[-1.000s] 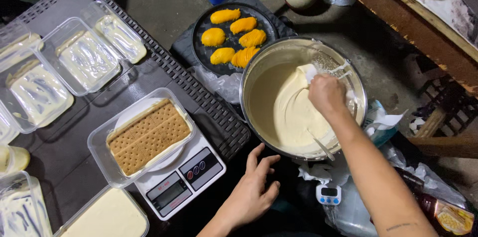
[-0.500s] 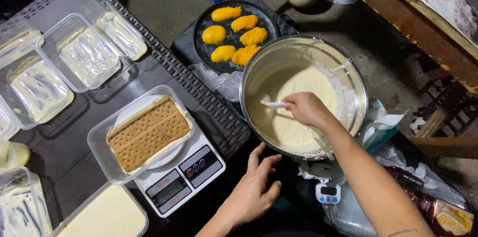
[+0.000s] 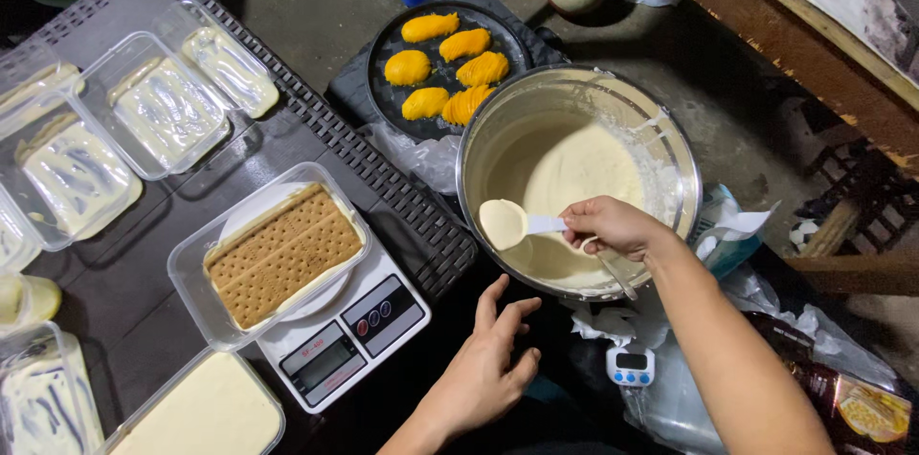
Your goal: The person scoops a white creamy mixture into clear plastic containers on a digital scale, then places rectangular biscuits on top and adds more cream. The process is repeated for multiple containers.
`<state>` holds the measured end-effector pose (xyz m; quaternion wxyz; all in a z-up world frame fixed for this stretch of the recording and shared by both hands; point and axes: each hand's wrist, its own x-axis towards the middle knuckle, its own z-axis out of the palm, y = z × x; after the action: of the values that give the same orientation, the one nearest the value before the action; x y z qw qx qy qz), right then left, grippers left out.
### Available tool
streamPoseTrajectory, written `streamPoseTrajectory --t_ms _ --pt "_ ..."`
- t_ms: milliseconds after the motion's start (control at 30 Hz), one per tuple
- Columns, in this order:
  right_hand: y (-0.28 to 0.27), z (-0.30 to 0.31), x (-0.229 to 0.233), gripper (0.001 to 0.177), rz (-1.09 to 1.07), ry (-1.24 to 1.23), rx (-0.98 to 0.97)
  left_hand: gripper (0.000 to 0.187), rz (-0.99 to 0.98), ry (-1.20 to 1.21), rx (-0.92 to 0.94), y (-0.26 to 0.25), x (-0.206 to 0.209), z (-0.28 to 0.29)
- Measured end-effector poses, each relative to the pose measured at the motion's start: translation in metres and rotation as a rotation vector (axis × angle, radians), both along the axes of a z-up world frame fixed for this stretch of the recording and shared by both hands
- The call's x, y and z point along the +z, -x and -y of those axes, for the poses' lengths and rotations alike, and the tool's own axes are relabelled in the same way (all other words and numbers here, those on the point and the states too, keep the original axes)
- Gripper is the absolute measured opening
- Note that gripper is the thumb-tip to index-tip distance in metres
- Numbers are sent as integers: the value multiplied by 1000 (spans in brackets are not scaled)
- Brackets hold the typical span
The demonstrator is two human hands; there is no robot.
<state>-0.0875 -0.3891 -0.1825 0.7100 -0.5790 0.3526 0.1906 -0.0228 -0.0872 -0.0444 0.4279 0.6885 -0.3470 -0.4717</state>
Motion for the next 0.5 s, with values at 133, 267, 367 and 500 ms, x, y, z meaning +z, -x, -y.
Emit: streamPoseTrajectory --t_ms 133,267,367,500 --pt "1 -3 18 17 30 -129 97 54 6 -7 14 1 1 -1" --pt "-5 -10 29 18 -4 -64 161 54 26 0 9 4 1 -1" --pt "-12 -18 32 19 -46 63 162 54 13 6 11 6 1 -1" --pt "-17 -21 33 21 -85 247 96 54 31 1 12 7 2 -2"
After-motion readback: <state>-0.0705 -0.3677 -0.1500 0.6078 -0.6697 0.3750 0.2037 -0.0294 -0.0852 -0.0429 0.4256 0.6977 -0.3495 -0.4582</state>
